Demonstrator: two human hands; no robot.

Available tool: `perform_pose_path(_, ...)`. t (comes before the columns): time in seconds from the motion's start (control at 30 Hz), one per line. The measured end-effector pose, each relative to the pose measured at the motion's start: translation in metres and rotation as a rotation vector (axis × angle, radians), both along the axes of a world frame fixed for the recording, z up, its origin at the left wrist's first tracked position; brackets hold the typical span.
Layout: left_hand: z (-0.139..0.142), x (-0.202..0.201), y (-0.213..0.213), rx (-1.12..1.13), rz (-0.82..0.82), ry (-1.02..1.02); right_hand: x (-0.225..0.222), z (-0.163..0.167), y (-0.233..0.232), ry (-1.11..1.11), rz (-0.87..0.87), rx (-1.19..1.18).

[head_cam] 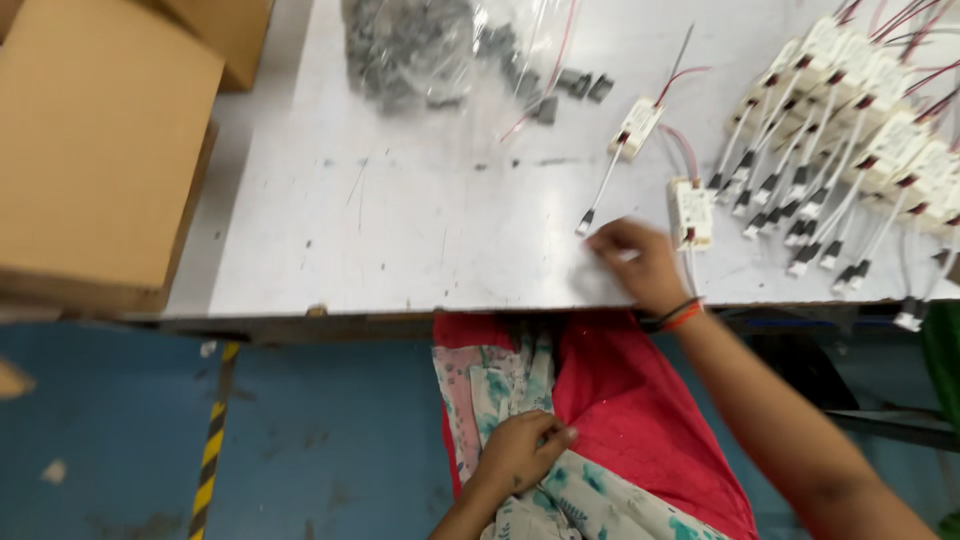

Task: The person assembles small white electronic modules by attaching gray plastic clips to the ends of their wires. They pick up modules from a pile, secure the clips, and place the finished units into a cardboard box. Another person is visible working at the same table.

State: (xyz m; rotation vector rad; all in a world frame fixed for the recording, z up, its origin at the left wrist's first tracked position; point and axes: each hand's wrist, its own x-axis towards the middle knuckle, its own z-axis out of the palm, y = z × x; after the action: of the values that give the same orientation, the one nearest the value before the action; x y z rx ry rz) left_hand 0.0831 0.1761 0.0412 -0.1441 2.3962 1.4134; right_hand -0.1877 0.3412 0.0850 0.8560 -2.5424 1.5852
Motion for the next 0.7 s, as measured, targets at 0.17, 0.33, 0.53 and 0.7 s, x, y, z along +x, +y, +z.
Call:
perform_pose_path(0.17,0.014,0.05,0.027,-0.118,0.207,0.46,-0.013,0.009,0.068,0.343,-0.242,0.313)
perform_pose_path(0.33,0.0,0.079,0.047,-0.364,0.171,0.023,-0.011,-0.017,0.085,0.548,-0.115,0.326)
perform_pose_path(0.53,0.015,0.103,0.034,-0.273,-0.037,-0.168,-0.008,-0.025,0.087,0.441,-0.058,0.204)
perform_pose_path(0.7,0.083,0.053,0.005,-0.362,-0.194,-0.008,0.002,-0.01,0.067,0.514,0.026,0.256)
